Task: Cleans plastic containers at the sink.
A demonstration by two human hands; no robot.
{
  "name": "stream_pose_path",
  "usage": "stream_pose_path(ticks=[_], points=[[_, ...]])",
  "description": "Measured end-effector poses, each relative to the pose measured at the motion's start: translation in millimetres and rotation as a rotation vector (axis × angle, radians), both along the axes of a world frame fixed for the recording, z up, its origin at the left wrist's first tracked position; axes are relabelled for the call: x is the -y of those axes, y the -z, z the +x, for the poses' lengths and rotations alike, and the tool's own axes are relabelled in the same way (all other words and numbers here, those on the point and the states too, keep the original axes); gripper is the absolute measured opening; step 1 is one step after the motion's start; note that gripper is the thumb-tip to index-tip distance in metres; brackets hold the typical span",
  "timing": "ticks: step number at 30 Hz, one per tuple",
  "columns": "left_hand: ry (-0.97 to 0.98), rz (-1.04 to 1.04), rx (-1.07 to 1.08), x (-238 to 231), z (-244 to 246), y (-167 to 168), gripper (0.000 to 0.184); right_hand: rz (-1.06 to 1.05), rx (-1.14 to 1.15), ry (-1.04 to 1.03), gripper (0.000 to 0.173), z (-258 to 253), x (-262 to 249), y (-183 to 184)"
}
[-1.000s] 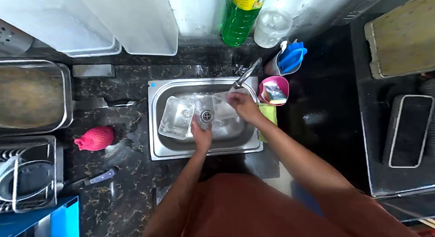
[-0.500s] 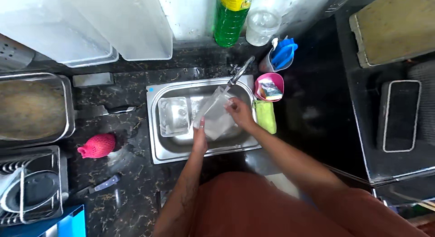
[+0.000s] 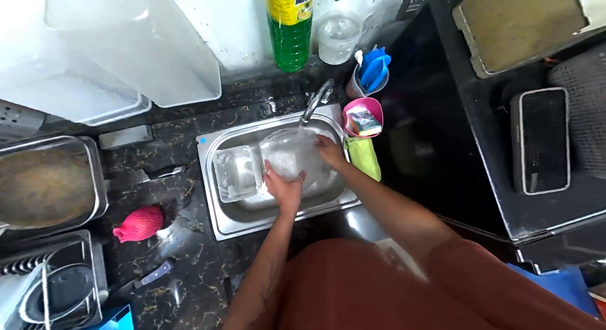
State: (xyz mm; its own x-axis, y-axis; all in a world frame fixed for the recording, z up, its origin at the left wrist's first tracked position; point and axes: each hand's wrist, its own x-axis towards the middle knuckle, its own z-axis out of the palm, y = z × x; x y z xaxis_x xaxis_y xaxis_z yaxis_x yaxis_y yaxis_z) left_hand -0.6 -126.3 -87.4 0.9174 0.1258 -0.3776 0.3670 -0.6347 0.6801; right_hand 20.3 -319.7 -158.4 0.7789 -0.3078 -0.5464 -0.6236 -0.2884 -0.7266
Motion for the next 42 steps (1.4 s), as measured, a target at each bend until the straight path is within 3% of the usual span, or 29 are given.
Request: stream_pose_path(ticks=[2,5,8,11,13,15,17,19,22,25,28,31,33,36,38,40,42], points=[[0.207,0.178,0.065,8,13,-10,0.124,0.006,0.135,0.099,0.035,6,-1,-16],[0.525,0.292,0.21,16,37,0,0.112,0.311,0.217,0.171,0.03,23,-1,-58],[0.712,0.386,0.318,16,51,19,0.114,0.431,0.231,0.042,0.027,38,10,-95],[0.602,0.463,0.308,10,47,21,0.119,0.056,0.325,-0.168,0.025,37,16,-94],[0.412,0.388,0.309,4,34,27,0.119,-0.055,0.286,-0.257,0.047,27,7,-79],[0.272,0.227,0.313,3,26,37,0.103,-0.012,0.242,-0.31,0.07,16,-7,-62],[0.353,0.261,0.343,4,25,42,0.083,0.049,0.244,-0.311,0.075,11,-18,-48],[0.538,0.32,0.379,7,35,32,0.063,0.072,0.264,-0.21,0.061,10,-18,-43],[0.642,0.144,0.418,22,67,6,0.03,0.088,0.331,0.1,0.038,12,-8,-56],[0.465,-0.318,-0.121,45,107,-19,0.028,0.215,0.317,0.31,0.031,10,-1,-73],[0.198,-0.807,-0.638,63,133,-11,0.037,0.302,0.25,0.299,0.032,-2,1,-89],[0.334,-0.893,-0.845,73,145,1,0.038,0.334,0.182,0.292,0.032,-16,4,-99],[0.516,-0.715,-0.765,79,147,0,0.034,0.333,0.138,0.29,0.033,-24,9,-101],[0.824,-0.197,-0.268,79,145,-9,0.02,0.306,0.09,0.289,0.032,-29,16,-99],[0.927,0.036,-0.069,73,137,-19,0.012,0.305,0.121,0.283,0.031,-25,17,-86],[0.964,0.09,0.045,58,120,-33,0.003,0.323,0.192,0.236,0.029,-16,12,-80],[0.864,0.025,0.239,32,90,-32,0.008,0.33,0.314,0.168,0.026,1,4,-78]])
